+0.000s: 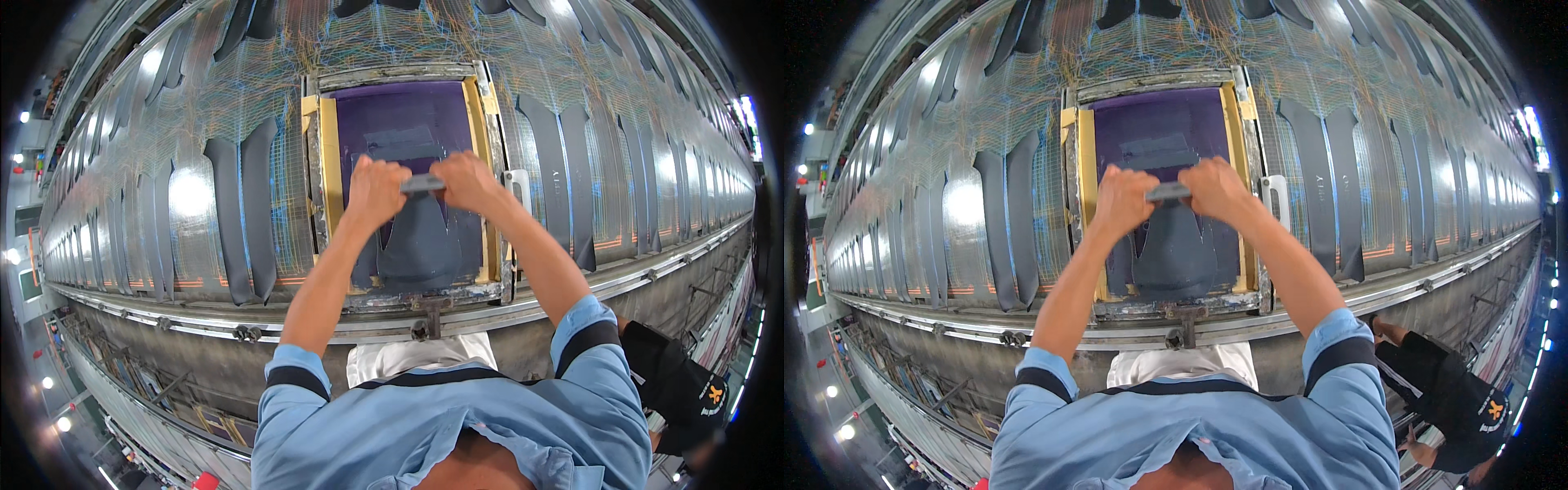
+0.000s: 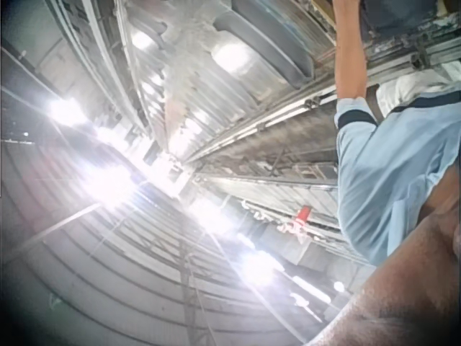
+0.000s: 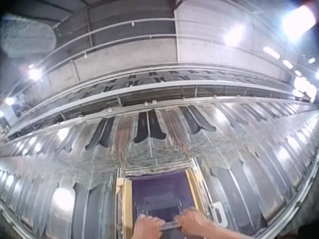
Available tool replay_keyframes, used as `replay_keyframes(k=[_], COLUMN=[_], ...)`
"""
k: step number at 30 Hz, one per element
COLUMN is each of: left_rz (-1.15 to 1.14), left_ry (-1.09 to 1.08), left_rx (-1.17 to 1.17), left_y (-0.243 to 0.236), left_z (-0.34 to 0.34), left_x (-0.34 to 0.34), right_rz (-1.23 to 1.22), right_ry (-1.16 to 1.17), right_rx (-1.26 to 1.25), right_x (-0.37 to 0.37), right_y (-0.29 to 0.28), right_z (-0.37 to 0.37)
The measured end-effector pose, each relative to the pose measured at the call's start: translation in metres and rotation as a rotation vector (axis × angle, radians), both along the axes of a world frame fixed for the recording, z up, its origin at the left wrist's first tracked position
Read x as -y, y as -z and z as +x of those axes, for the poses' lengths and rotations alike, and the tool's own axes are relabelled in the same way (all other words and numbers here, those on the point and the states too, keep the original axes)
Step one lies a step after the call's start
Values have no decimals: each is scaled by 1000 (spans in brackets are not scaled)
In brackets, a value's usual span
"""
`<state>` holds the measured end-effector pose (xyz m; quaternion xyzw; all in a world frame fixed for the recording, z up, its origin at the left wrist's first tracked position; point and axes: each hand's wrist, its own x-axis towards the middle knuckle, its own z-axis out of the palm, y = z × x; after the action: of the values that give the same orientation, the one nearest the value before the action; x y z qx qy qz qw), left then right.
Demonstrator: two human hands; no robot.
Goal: The person uses a squeegee to spread ink across a screen printing frame. They repeatedly pull the squeegee across the mesh to transfer ink onto the fabric below.
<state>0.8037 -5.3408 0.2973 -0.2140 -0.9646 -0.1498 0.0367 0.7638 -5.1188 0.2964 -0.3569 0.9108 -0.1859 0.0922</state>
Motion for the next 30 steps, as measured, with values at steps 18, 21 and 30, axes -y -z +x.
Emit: replay_keyframes(k=[18, 21, 30], left_rz=[-7, 122, 11], left_ry=[-14, -28, 19], left_rx=[62, -26, 144], left_y=[16, 11, 4], left_z=[66, 125, 122], left_x=[-7, -14, -11], right_rz=[-76, -201, -246], right_ry=[-18, -20, 1074], right_rx=[110, 165, -206], right_x=[-3, -15, -99], right_y=[24, 18, 65], right_z=[58, 116, 27])
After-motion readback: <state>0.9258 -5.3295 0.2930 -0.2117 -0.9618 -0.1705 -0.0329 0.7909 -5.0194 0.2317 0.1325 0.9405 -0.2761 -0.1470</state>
